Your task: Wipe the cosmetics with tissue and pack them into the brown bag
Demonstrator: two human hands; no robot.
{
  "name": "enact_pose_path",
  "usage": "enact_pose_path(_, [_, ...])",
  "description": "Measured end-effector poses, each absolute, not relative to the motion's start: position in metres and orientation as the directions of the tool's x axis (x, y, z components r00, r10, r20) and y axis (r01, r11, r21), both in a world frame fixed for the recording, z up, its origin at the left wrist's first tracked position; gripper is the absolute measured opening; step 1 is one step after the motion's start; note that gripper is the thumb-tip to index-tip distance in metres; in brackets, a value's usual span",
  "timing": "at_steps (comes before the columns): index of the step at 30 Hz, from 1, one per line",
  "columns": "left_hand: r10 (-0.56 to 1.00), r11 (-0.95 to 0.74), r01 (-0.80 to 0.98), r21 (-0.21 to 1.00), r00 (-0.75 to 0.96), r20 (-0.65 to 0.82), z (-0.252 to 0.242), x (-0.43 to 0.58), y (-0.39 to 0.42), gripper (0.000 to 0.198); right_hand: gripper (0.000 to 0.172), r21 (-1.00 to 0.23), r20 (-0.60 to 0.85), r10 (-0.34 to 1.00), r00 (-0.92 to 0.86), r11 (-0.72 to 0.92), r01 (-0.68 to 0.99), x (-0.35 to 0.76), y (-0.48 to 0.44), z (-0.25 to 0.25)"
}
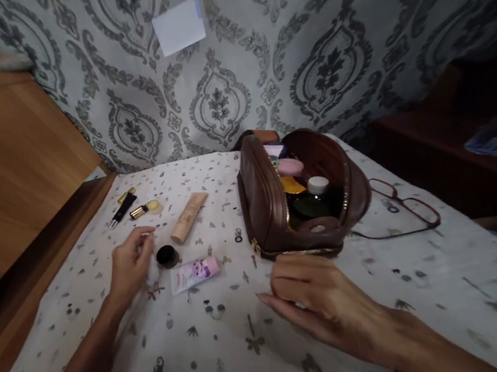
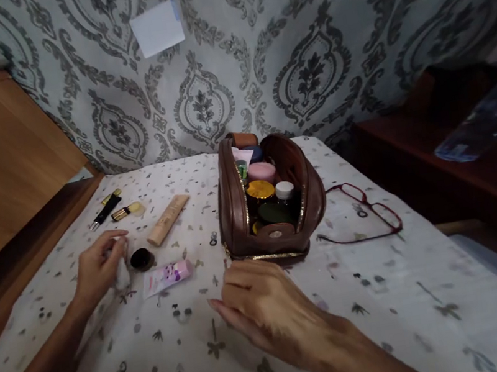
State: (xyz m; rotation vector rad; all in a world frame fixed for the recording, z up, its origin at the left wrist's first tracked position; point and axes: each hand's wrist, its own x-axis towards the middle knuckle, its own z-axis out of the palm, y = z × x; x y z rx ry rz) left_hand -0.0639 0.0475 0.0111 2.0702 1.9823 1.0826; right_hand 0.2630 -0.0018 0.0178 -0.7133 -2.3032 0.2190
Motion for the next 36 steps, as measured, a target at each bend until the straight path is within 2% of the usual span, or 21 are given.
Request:
enact_pose_path(3, [0.881, -0.073, 0.806, 0.587, -0.223, 0.417, 0.014, -0.09, 0.057, 0.032, 0.039, -0.405, 0.53, 0.569, -0.629, 0.821, 0.402, 0.248, -0.002, 0.004])
enact_pose_path(6, [0.858, -0.022, 0.79, 0.613, -0.3, 0.417, 0.014, -0.117, 0.065, 0.033, 0.038, -0.474, 0.479, 0.587, -0.653, 0.799, 0.371, 0.237, -0.002, -0.008])
enact_pose_path(11, [0.834, 0.042, 0.819, 0.572, -0.344, 0.431, 0.009, -0.149, 0.07, 0.031, 0.038, -0.531, 0.363, 0.605, -0.708, 0.759, 0.376, 0.226, -0.005, -0.017])
enact_pose_path(14, [0.823, 0.021, 0.841, 0.54, -0.322, 0.469, 0.006, -0.145, 0.061, 0.031, 0.036, -0.542, 0.294, 0.644, -0.706, 0.721, 0.433, 0.221, -0.005, -0.018])
enact_pose_path(18, [0.816, -0.097, 0.881, 0.463, -0.196, 0.544, 0.011, -0.112, 0.04, 0.03, 0.024, -0.574, 0.244, 0.77, -0.59, 0.605, 0.552, 0.209, 0.0, -0.017])
enact_pose_path(22, [0.788, -0.368, 0.861, 0.35, 0.09, 0.609, 0.018, -0.075, 0.029, 0.027, 0.011, -0.63, 0.278, 0.828, -0.487, 0.54, 0.558, 0.189, 0.007, -0.015])
enact_pose_path(25, [0.738, -0.501, 0.825, 0.262, 0.25, 0.626, 0.016, -0.06, 0.032, 0.026, 0.012, -0.665, 0.334, 0.827, -0.452, 0.546, 0.51, 0.176, 0.009, -0.02])
enact_pose_path(30, [0.742, -0.543, 0.808, 0.228, 0.334, 0.581, -0.001, -0.055, 0.032, 0.029, 0.017, -0.724, 0.397, 0.835, -0.382, 0.54, 0.43, 0.168, 0.007, -0.039])
enact_pose_path(33, [0.78, -0.471, 0.837, 0.278, 0.248, 0.574, -0.002, -0.067, 0.037, 0.029, 0.017, -0.748, 0.411, 0.828, -0.382, 0.546, 0.378, 0.17, 0.007, -0.047])
enact_pose_path(36, [0.797, -0.283, 0.896, 0.343, 0.021, 0.603, 0.006, -0.097, 0.065, 0.028, 0.017, -0.757, 0.414, 0.825, -0.385, 0.547, 0.357, 0.172, 0.008, -0.048])
